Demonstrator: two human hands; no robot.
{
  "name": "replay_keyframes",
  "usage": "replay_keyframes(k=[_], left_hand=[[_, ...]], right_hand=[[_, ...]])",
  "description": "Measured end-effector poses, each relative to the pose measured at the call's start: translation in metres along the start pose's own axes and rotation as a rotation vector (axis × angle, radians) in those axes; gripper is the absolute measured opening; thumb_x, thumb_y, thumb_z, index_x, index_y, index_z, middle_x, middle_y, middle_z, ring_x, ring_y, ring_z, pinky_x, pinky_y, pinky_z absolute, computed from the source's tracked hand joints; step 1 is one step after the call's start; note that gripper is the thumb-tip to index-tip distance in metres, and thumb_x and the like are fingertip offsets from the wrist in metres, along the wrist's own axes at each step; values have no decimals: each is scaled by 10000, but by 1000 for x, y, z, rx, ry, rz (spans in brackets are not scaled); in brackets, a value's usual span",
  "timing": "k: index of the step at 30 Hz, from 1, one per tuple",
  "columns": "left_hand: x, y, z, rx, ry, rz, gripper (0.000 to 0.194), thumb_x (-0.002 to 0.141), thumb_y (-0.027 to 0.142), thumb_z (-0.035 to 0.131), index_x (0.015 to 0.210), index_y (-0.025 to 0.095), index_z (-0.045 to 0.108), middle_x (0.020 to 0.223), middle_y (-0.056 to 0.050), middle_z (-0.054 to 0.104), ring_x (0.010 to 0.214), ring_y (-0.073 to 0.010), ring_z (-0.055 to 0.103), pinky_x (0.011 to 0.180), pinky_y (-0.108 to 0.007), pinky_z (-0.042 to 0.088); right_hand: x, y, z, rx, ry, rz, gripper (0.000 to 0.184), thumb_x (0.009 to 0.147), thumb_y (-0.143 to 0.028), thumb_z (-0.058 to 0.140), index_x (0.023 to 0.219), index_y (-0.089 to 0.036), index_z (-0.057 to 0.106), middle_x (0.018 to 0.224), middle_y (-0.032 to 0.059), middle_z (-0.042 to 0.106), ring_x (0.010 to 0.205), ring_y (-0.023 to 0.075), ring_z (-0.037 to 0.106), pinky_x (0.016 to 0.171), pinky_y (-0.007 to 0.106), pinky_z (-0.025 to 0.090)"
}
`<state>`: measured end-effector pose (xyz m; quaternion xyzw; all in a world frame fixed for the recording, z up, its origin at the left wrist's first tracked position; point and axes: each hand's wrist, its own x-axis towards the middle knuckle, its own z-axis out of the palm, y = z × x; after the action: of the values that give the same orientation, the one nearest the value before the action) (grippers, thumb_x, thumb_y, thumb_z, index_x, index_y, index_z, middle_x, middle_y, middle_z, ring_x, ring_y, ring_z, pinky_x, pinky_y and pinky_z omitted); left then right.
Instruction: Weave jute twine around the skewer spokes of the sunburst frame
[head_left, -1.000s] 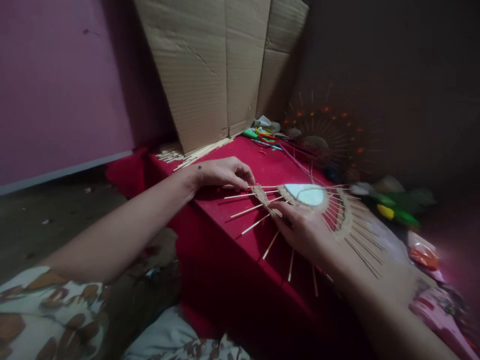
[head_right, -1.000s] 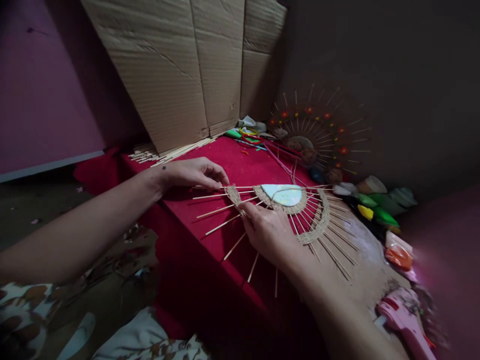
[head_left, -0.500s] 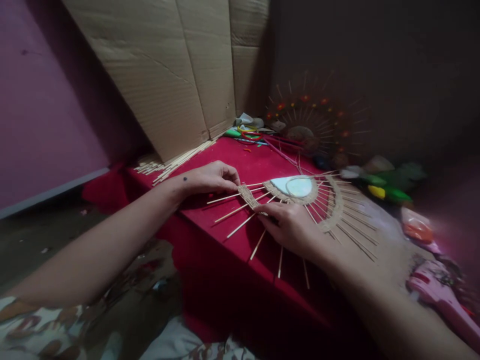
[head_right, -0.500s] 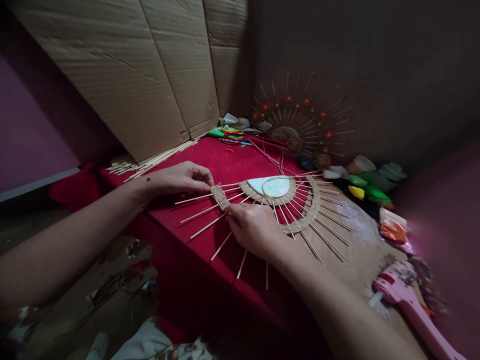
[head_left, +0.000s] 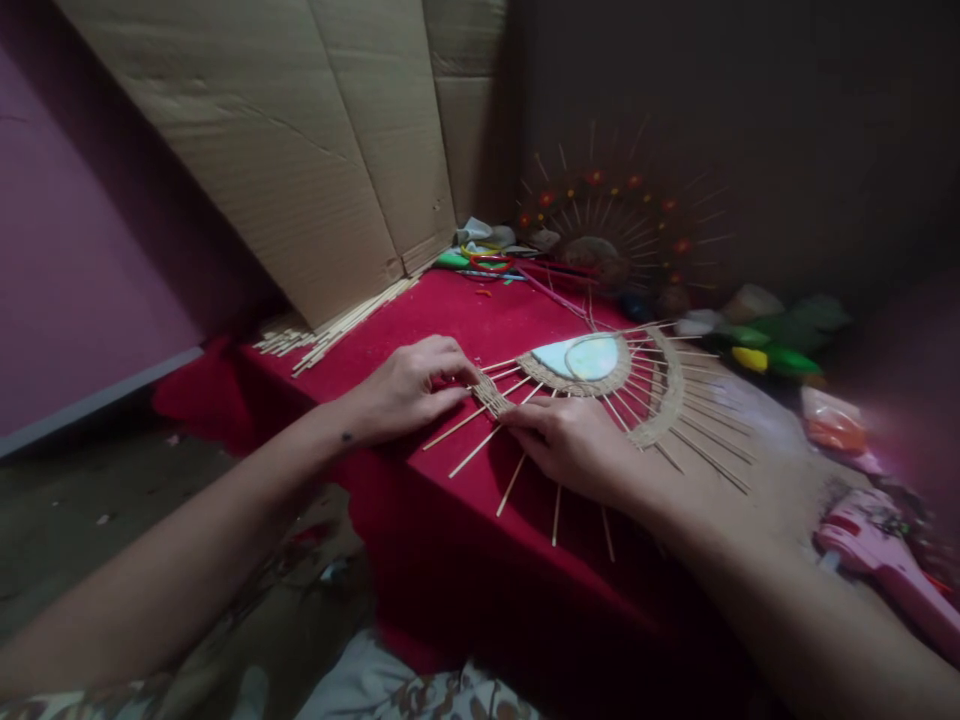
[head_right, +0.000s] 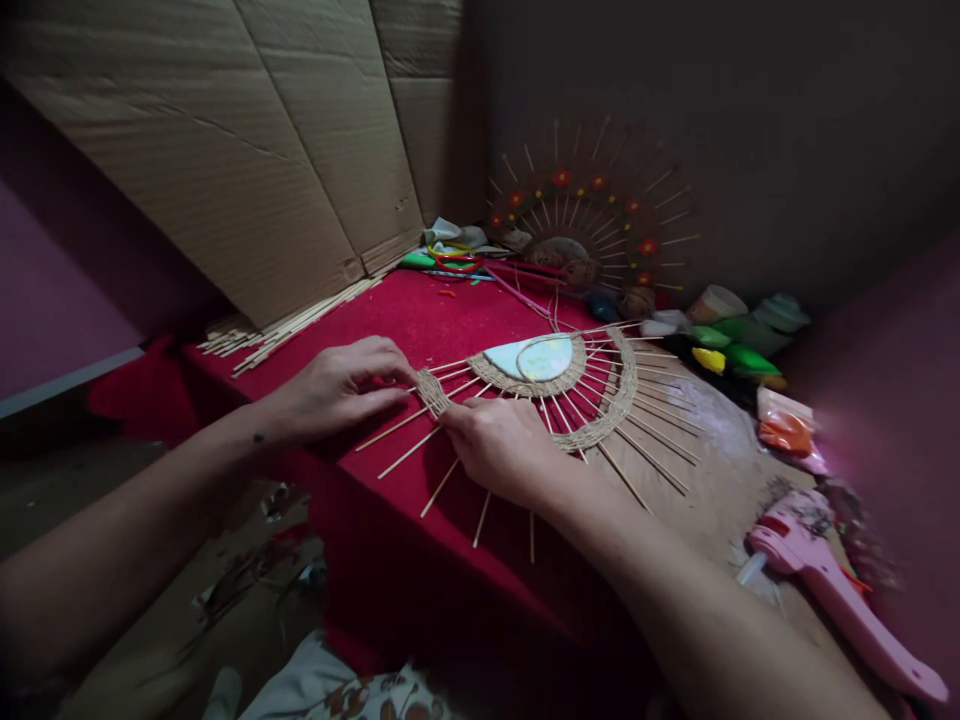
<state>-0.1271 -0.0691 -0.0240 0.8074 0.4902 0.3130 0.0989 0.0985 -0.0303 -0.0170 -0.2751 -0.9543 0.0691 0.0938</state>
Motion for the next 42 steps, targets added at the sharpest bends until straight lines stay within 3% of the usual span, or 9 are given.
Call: replay_keyframes(k=[5, 10, 21, 25, 32, 39, 42], left_hand=[[-2, 19, 13, -1, -107, 99, 207, 905, 229, 515, 1049, 183, 657, 991, -83, 625, 965, -185, 551, 868, -323, 456], [-4, 18, 24, 22, -162, 187, 219, 935, 209, 450, 960, 168, 663, 987, -101, 614, 930, -182, 547, 823, -307, 465], [-12, 14, 11, -11, -196, 265, 182, 891, 114, 473, 876, 176, 643, 1035, -84, 598, 952, -160, 549, 831, -263, 461], [-16, 12, 10, -41, -171, 282, 201, 907, 124, 454, 880, 171, 648, 1013, -87, 601, 946, -150, 563, 829, -249, 463], [-21, 12, 10, -56, -161, 260, 204, 927, 165, 456, 897, 172, 658, 983, -85, 603, 929, -147, 562, 816, -258, 463], [-20, 25, 10, 40, -195, 146, 170, 890, 275, 546, 803, 143, 610, 983, -91, 568, 892, -176, 509, 789, -298, 439], [-16, 33, 14, 105, -241, 63, 137, 833, 229, 566, 727, 143, 580, 944, -86, 556, 856, -185, 480, 756, -313, 423]], right_hand=[[-2, -6, -12, 99, -16, 68, 212, 862, -201, 540, 911, -212, 746, 758, 41, 717, 649, 122, 609, 636, 254, 403], [-4, -22, -26, 232, -188, 100, 151, 818, -183, 603, 817, -204, 753, 669, 14, 699, 579, 98, 575, 576, 229, 377], [-10, -50, -17, 430, -223, 42, 236, 837, -105, 535, 883, -185, 752, 643, -4, 665, 533, 77, 486, 558, 226, 333], [-14, -55, -9, 273, -248, -47, 226, 876, -132, 499, 809, -168, 712, 704, 22, 678, 570, 85, 512, 556, 235, 311], [-19, -64, 1, -169, -295, -224, 232, 859, -111, 484, 1016, -137, 653, 812, 60, 671, 605, 139, 561, 474, 305, 168], [-24, -65, -3, -377, -323, -397, 334, 882, -120, 463, 1194, -53, 563, 861, 115, 662, 662, 204, 615, 461, 306, 250], [-25, -64, -3, -391, -337, -422, 312, 886, -112, 451, 1169, -48, 566, 849, 114, 654, 663, 209, 618, 479, 310, 305]])
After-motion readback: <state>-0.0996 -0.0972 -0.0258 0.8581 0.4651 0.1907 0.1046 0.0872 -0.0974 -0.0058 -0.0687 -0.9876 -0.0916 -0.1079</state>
